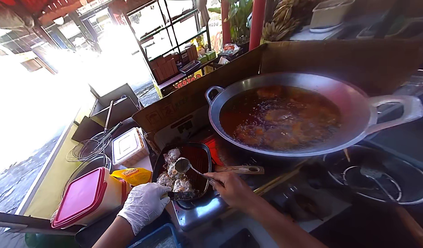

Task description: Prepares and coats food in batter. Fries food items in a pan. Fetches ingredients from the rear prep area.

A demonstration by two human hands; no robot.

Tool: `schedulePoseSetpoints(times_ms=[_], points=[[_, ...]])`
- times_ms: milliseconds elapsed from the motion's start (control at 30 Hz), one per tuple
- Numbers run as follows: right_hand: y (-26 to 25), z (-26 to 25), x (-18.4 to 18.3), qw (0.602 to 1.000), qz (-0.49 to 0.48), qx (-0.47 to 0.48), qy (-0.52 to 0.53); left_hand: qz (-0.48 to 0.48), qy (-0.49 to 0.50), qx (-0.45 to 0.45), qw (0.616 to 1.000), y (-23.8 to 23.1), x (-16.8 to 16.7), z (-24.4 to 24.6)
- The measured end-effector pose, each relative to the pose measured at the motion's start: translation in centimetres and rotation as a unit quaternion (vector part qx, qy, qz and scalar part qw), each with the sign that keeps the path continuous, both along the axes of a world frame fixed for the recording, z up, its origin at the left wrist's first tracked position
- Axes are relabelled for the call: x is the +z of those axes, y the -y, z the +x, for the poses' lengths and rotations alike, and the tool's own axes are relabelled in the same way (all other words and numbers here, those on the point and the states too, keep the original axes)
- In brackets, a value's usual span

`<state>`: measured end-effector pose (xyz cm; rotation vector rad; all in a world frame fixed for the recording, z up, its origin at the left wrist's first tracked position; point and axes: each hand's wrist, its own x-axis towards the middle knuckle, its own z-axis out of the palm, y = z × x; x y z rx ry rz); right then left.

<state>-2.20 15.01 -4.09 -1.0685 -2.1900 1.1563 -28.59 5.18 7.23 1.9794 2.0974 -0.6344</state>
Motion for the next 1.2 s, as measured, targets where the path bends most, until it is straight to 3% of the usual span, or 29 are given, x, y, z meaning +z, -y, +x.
schedulePoseSetpoints(times_ms=[300,667,867,967,1200], points=[[0.4,0.3,-0.1,1.000,-0.006,-0.009,0.006,0.036,-0.053,-0.031,0.997,0.6,-0.6,0.6],[0.6,0.3,-0.1,1.000,-0.015,-0.011,0.011,0.048,-0.002,0.104,0.993,1.7,-0.9,-1.4],[0.7,0.3,0.0,1.000,-0.017,-0.007,0.011,0.085,0.077,0.165,0.980,2.8,-0.4,-4.1],[0.7,0.2,0.0,1.000,-0.011,-0.002,0.008,0.073,0.107,0.151,0.980,3.2,-0.7,-4.6],[1.2,0.0,-0.1,1.000,0.007,-0.002,0.005,0.053,0.029,0.065,0.996,3.4,-2.0,-3.6]])
